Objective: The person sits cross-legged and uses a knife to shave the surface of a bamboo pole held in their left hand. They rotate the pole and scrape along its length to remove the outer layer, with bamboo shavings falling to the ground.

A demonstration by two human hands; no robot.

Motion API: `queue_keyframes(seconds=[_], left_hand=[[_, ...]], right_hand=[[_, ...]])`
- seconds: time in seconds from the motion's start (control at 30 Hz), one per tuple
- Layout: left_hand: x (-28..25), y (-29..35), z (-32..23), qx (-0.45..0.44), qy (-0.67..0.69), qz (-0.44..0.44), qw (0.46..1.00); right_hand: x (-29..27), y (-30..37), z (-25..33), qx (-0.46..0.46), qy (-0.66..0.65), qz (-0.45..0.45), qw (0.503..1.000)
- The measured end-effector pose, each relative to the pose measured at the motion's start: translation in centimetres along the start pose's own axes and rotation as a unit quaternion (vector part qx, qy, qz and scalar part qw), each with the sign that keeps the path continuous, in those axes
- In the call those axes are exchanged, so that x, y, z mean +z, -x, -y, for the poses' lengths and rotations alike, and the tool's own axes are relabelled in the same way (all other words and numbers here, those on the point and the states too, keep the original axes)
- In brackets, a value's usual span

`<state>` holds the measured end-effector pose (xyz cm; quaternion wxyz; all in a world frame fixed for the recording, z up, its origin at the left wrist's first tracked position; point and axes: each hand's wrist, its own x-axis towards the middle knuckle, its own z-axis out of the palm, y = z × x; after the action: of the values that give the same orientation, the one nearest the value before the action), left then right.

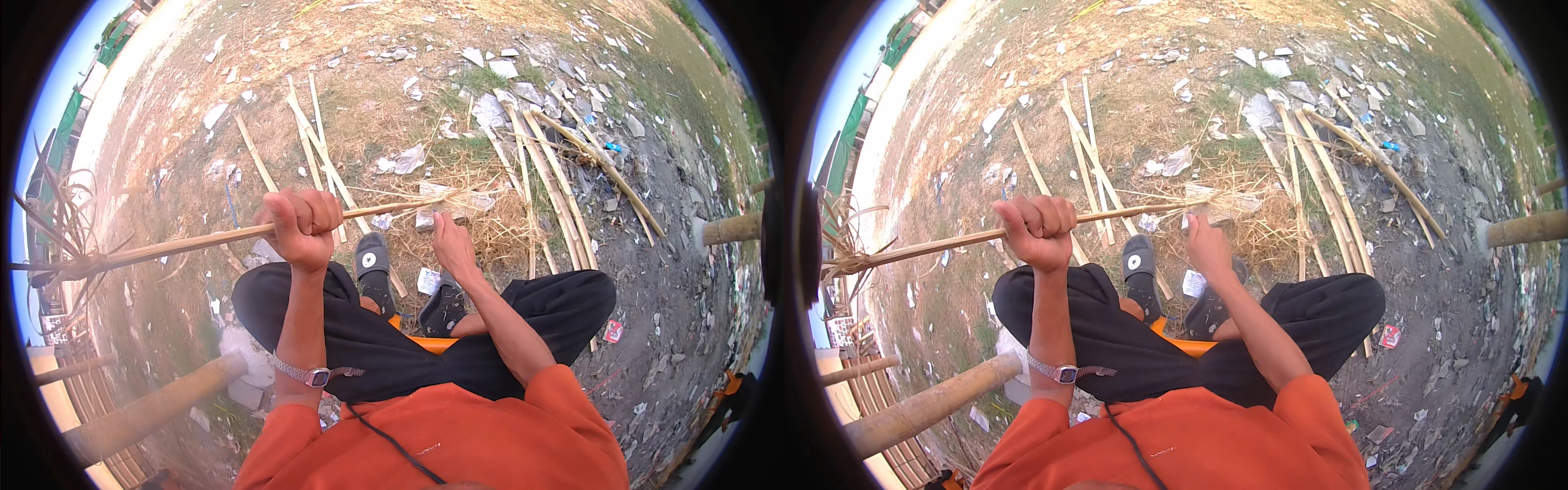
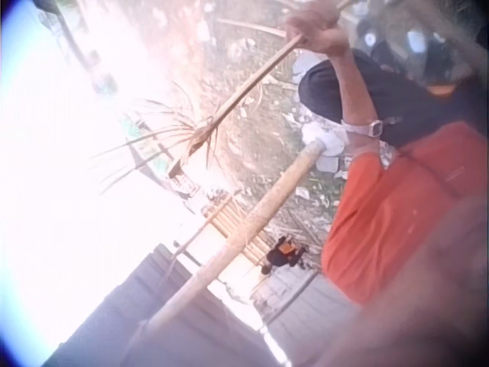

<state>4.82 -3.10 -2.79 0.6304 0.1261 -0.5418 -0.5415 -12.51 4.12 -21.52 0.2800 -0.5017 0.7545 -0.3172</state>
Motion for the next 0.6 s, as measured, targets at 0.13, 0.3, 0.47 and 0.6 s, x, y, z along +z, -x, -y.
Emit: queue_keyframes(seconds=[0.13,0.3,0.47,0.6], left_hand=[[-0.3,-0.3,0.0,0.017,0.047,0.002,0.999],[-0.4,-1.3,-0.4,0.017,0.001,-0.053,0.998],[-0.2,-0.7,-0.1,0.017,-0.01,-0.081,0.997],[-0.5,-0.4,-0.2,0.008,0.001,-0.092,0.996]], right_hand=[[-0.7,1.9,4.0,-0.075,-0.068,0.013,0.995],[1.9,0.4,-0.9,0.01,0.034,-0.001,0.999],[0.2,1.8,1.7,-0.062,-0.037,0.025,0.997],[2.4,0.0,-2.0,-0.002,0.029,0.024,0.999]])
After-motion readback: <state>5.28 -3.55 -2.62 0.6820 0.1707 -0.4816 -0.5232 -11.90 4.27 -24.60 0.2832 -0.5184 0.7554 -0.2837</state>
